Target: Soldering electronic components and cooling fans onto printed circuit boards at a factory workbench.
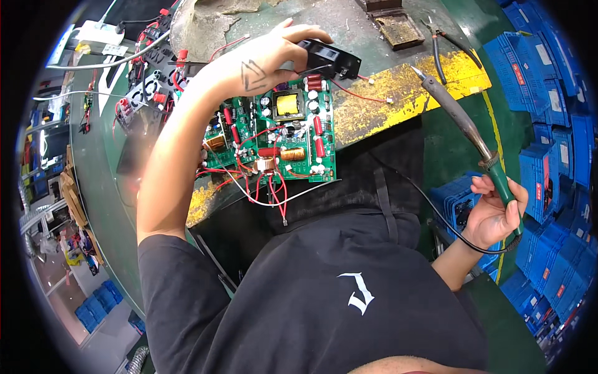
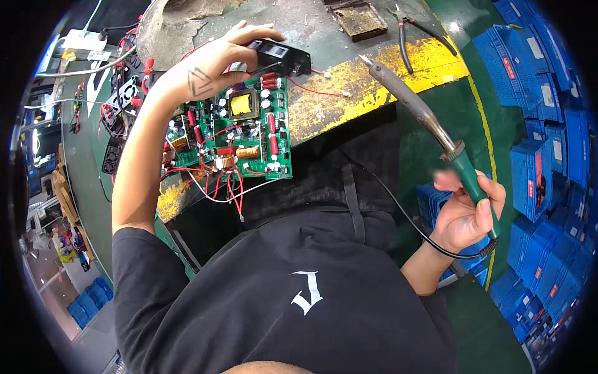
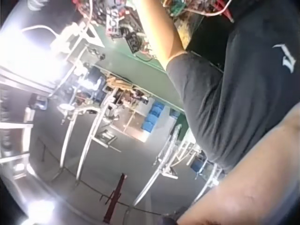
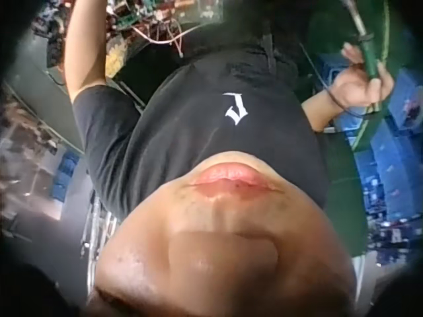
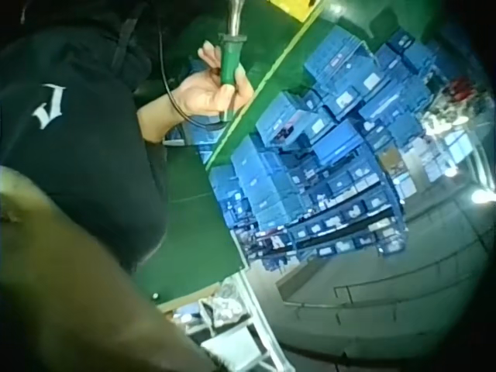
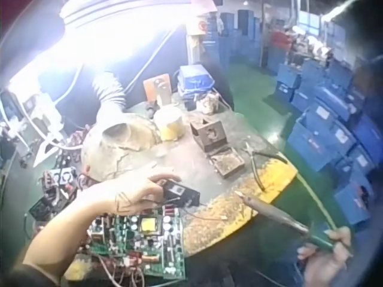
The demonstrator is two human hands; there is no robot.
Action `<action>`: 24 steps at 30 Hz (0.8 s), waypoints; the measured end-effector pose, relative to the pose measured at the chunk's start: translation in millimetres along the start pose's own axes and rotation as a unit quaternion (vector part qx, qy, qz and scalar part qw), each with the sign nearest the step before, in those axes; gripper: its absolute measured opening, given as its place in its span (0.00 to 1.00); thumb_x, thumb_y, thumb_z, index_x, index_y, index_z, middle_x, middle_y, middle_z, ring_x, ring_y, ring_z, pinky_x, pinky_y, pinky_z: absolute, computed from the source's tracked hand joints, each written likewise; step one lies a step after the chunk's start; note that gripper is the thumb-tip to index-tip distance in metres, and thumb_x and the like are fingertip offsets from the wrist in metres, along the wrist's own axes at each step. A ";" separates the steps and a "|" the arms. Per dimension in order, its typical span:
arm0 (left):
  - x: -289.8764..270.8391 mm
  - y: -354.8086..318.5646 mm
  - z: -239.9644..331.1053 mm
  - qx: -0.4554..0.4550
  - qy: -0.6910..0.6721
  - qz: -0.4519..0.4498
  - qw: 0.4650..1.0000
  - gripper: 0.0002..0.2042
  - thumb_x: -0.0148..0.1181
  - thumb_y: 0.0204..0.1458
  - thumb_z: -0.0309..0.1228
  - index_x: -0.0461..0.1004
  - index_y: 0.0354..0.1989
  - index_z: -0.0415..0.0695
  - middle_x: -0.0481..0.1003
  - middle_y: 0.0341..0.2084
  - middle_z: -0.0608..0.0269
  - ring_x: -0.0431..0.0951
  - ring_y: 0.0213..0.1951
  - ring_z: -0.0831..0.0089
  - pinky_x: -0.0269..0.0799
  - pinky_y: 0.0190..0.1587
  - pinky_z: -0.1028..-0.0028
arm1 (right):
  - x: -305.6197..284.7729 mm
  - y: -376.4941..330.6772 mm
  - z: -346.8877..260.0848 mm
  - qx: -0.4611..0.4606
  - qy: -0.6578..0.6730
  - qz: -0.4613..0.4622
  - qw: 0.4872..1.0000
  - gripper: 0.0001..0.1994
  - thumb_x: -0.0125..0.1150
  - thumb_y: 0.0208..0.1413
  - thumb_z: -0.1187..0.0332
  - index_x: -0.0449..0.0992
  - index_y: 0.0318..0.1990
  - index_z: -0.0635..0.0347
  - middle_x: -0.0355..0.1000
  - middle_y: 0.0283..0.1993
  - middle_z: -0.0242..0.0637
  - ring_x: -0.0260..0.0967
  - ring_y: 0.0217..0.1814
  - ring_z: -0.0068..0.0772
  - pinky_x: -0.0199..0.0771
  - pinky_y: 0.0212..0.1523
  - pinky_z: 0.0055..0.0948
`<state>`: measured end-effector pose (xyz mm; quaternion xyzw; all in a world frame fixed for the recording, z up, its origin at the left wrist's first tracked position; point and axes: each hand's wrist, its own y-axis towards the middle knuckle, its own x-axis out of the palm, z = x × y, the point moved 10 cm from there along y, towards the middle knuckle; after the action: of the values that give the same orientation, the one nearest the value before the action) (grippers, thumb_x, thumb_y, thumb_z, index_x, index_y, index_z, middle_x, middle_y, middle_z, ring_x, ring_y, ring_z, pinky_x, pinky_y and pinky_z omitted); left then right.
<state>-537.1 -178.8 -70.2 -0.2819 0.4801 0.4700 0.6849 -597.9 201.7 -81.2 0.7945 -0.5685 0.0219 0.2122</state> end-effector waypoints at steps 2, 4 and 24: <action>2.8 -2.2 -0.2 -0.021 0.002 0.002 1.000 0.02 0.61 0.47 0.21 0.74 0.28 0.38 0.66 0.61 0.62 0.71 0.56 0.56 0.59 0.68 0.55 | 6.1 3.3 1.0 0.002 -0.001 -0.007 1.000 0.21 0.49 0.62 0.56 0.71 0.52 0.65 0.78 0.41 0.61 0.80 0.37 0.53 0.84 0.37 0.40; 3.2 -2.6 -0.1 -0.021 0.011 0.019 1.000 0.03 0.57 0.45 0.17 0.74 0.28 0.39 0.66 0.60 0.61 0.69 0.59 0.52 0.54 0.71 0.51 | 9.9 6.1 3.9 0.004 0.000 -0.016 1.000 0.21 0.49 0.63 0.56 0.71 0.52 0.65 0.78 0.41 0.61 0.80 0.37 0.53 0.84 0.37 0.40; 7.8 9.3 28.6 -0.007 0.091 -0.004 0.996 0.10 0.62 0.46 0.23 0.78 0.39 0.39 0.62 0.69 0.65 0.61 0.67 0.53 0.65 0.66 0.60 | 18.6 13.2 15.1 0.007 0.014 0.007 1.000 0.20 0.47 0.61 0.58 0.70 0.51 0.67 0.77 0.41 0.64 0.80 0.34 0.57 0.84 0.33 0.42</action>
<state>-533.6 -148.3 -65.9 -0.3305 0.5360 0.4429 0.6383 -606.6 176.1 -85.6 0.7915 -0.5709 0.0381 0.2147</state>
